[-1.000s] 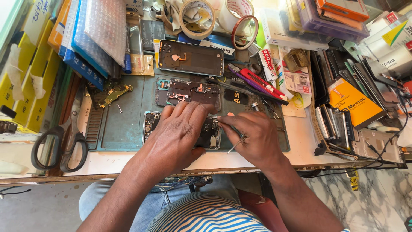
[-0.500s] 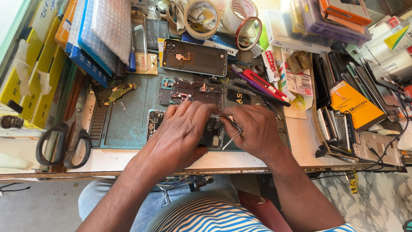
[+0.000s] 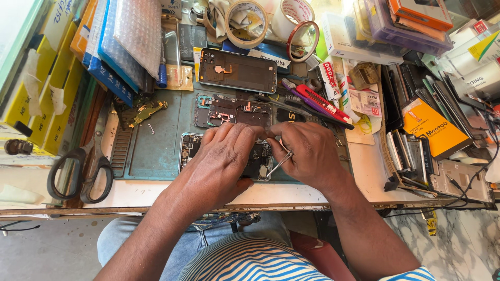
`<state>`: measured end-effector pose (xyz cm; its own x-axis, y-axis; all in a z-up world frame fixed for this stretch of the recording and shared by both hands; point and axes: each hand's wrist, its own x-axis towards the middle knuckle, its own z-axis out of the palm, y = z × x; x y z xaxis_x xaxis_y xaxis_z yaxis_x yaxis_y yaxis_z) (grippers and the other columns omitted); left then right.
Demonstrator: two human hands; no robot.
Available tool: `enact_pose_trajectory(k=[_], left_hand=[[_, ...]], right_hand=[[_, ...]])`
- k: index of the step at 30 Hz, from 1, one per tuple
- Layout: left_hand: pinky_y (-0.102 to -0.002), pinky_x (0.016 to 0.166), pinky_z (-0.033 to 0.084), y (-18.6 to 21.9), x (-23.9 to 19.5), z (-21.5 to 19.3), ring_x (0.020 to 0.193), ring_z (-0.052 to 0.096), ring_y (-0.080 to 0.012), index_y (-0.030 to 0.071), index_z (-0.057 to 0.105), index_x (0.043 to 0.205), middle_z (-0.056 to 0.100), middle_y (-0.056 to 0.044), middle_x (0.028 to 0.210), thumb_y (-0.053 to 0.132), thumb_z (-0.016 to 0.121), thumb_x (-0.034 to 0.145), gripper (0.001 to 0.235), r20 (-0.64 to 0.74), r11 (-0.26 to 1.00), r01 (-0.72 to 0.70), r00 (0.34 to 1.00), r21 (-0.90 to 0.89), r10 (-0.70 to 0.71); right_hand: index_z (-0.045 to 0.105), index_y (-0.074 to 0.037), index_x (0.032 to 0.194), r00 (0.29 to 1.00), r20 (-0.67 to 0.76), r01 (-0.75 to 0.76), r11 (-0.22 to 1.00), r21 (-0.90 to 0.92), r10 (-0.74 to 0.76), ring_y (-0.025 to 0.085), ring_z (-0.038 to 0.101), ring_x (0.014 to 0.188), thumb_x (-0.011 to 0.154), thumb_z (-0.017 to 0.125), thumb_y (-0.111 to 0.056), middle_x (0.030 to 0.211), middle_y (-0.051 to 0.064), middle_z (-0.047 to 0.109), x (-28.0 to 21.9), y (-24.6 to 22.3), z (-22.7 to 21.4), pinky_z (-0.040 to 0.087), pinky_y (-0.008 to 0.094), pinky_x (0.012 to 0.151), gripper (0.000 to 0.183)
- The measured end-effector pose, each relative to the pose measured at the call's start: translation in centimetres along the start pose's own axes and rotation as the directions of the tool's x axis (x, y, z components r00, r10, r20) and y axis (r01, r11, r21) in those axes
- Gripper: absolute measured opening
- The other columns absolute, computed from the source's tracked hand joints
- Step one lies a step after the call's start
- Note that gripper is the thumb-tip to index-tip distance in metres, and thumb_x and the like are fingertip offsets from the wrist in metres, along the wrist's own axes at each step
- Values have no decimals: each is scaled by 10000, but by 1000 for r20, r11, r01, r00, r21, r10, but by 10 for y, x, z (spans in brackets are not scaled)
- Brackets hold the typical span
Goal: The person uses tweezers to remove small components from a disassembled smartphone on a cluttered workbench. The hands carefully lift and place tiny parts while the phone remains open on the table.
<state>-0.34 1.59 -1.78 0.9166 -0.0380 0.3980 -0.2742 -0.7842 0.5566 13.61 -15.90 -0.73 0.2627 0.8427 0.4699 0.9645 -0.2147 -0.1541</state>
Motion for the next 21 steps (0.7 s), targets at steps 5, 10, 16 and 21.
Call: enact_pose_trajectory(k=[5,10,16,21], left_hand=[[-492,994,369,-1,1,0,1195,528,-353,43,451,1330,576,-149,1217,114,861,603,837,9,1000,5,1000,-8,-4],[-487,991,373,-3,0,-1,1198,530,-353,46,469,1311,584,-143,1212,110,859,592,821,11,999,9,1000,-42,-9],[-482,994,381,-5,1,0,1194,525,-364,23,482,1303,580,-154,1203,132,850,585,814,1,1000,-1,1000,-21,1],[-476,986,382,-6,2,0,1182,529,-356,26,485,1296,582,-151,1196,140,852,579,813,35,999,34,999,-24,-33]], right_hand=[[657,-69,1006,1000,-6,-1,1000,5,1,268,677,658,875,800,-148,772,78,697,1,-1,-1,500,395,602,210],[688,-97,1060,1000,-18,-14,997,72,15,248,680,679,921,782,-164,821,78,708,1,0,-5,503,374,595,181],[740,-89,1173,946,69,-323,931,169,315,125,370,470,913,765,-159,533,47,388,-12,7,-16,306,322,471,270],[694,-36,1128,918,42,-366,804,469,393,18,400,589,1030,637,-133,643,-50,493,-28,18,-16,322,233,536,148]])
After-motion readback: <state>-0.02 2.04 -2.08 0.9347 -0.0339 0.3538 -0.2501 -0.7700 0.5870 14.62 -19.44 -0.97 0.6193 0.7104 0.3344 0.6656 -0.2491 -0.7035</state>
